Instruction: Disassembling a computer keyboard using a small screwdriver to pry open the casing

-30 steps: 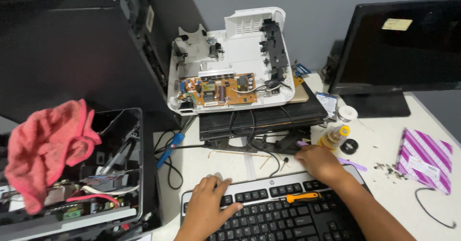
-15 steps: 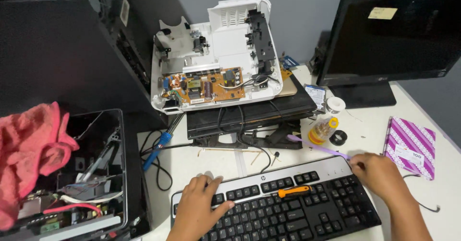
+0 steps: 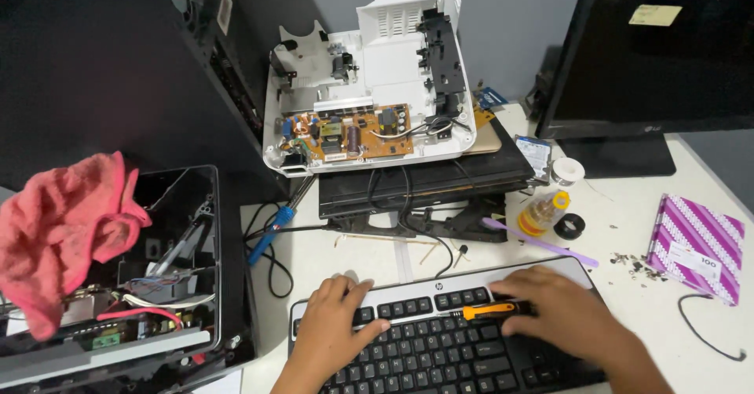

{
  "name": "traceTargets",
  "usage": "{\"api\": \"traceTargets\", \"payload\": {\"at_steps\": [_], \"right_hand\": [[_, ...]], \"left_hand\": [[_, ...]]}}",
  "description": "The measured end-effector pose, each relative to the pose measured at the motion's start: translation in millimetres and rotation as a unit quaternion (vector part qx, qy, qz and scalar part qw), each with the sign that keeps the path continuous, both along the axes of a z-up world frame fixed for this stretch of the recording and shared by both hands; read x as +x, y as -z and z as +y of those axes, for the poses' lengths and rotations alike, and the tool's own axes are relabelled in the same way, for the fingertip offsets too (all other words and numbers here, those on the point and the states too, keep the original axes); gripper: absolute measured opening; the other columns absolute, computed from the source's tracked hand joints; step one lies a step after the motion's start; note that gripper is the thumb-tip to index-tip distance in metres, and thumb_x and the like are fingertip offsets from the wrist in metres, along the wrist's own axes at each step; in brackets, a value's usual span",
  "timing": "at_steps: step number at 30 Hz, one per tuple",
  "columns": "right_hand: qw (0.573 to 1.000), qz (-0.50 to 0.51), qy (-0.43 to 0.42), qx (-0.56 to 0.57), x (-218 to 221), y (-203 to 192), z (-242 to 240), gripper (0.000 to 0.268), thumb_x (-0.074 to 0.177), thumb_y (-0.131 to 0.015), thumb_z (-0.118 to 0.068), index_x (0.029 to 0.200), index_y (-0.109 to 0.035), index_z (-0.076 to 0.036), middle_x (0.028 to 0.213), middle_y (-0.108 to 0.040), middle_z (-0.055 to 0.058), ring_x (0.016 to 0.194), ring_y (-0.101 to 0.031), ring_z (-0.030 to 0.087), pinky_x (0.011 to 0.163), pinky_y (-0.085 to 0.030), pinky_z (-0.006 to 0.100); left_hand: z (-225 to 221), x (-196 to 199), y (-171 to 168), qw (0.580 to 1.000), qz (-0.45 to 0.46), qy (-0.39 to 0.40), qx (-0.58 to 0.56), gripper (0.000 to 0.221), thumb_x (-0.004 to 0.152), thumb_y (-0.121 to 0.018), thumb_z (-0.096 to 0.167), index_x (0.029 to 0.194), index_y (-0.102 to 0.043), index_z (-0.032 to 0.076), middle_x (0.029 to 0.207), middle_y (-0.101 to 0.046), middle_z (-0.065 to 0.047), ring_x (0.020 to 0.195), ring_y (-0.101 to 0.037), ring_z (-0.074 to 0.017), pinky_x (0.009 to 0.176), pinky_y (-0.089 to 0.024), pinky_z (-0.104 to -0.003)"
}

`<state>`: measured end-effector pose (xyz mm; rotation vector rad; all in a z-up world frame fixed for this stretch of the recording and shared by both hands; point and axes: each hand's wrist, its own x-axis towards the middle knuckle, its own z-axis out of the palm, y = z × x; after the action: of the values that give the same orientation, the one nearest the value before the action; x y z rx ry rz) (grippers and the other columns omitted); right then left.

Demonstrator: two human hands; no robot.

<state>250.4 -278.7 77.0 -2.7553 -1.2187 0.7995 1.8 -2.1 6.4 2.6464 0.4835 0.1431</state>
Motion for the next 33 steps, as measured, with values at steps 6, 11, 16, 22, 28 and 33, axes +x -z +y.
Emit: {"api": "traceTargets", "payload": {"at_steps": [6,11,16,22,28,33], "right_hand": [[0.990,-0.011,-0.077,0.120,7.7,16.2,3.8,0.022,0.081,-0.080,-0.029,0.101,-0.075,-0.035,0.103,-0.073,-0.016,0.108,-0.067,0.009,0.096,-0.050,0.027],[0.918,0.126,0.043,0.374,28.7,37.7,-21.9,0.032,0.074,-0.089,-0.015,0.106,-0.083,-0.014,0.108,-0.077,0.001,0.102,-0.074,0.015,0.092,-0.056,0.028],[0.737,0.342,0.252,0.526,7.5,36.8,7.5,0.022,0.095,-0.051,0.004,0.114,-0.061,0.009,0.109,-0.075,0.032,0.075,-0.076,0.042,0.066,-0.062,0.046],[0.711,0.359,0.272,0.539,-20.8,64.6,33.2,0.029,0.106,-0.040,-0.018,0.126,-0.046,0.002,0.106,-0.075,0.035,0.066,-0.072,0.037,0.060,-0.059,0.045],[0.770,0.294,0.138,0.549,-51.7,54.0,35.2,0.028,0.092,-0.064,-0.014,0.116,-0.053,-0.005,0.104,-0.081,0.020,0.066,-0.077,0.024,0.068,-0.066,0.035],[0.894,0.200,0.133,0.377,-62.4,27.3,44.0,0.024,0.086,-0.068,-0.027,0.107,-0.073,-0.016,0.103,-0.089,-0.003,0.074,-0.086,0.013,0.078,-0.063,0.025]], "left_hand": [[-0.9,-0.7,-8.2,1.000,0.002,0.004,-0.012,0.073,0.091,-0.068,0.064,0.146,-0.055,0.018,0.123,-0.056,-0.007,0.117,-0.053,-0.0275,0.098,-0.046,-0.047],[0.4,-0.4,-4.4,1.000,0.011,0.000,-0.011,0.074,0.090,-0.068,0.065,0.146,-0.054,0.019,0.125,-0.055,-0.007,0.118,-0.051,-0.0284,0.097,-0.047,-0.048],[0.3,-0.5,-8.3,0.999,0.027,0.001,-0.026,0.074,0.091,-0.067,0.064,0.148,-0.052,0.020,0.129,-0.053,-0.008,0.123,-0.048,-0.0289,0.102,-0.043,-0.047],[1.5,-0.7,-6.5,1.000,-0.006,0.018,-0.008,0.056,0.101,-0.058,0.049,0.145,-0.055,0.014,0.118,-0.055,-0.007,0.114,-0.050,-0.0282,0.096,-0.044,-0.046],[0.2,-0.2,-8.0,1.000,0.005,0.022,-0.011,0.057,0.102,-0.055,0.049,0.146,-0.054,0.014,0.123,-0.055,-0.008,0.119,-0.049,-0.0302,0.099,-0.042,-0.048],[0.6,0.8,-10.8,1.000,0.003,0.026,-0.013,0.057,0.102,-0.055,0.050,0.145,-0.055,0.012,0.124,-0.055,-0.009,0.118,-0.048,-0.0301,0.100,-0.041,-0.048]]}}
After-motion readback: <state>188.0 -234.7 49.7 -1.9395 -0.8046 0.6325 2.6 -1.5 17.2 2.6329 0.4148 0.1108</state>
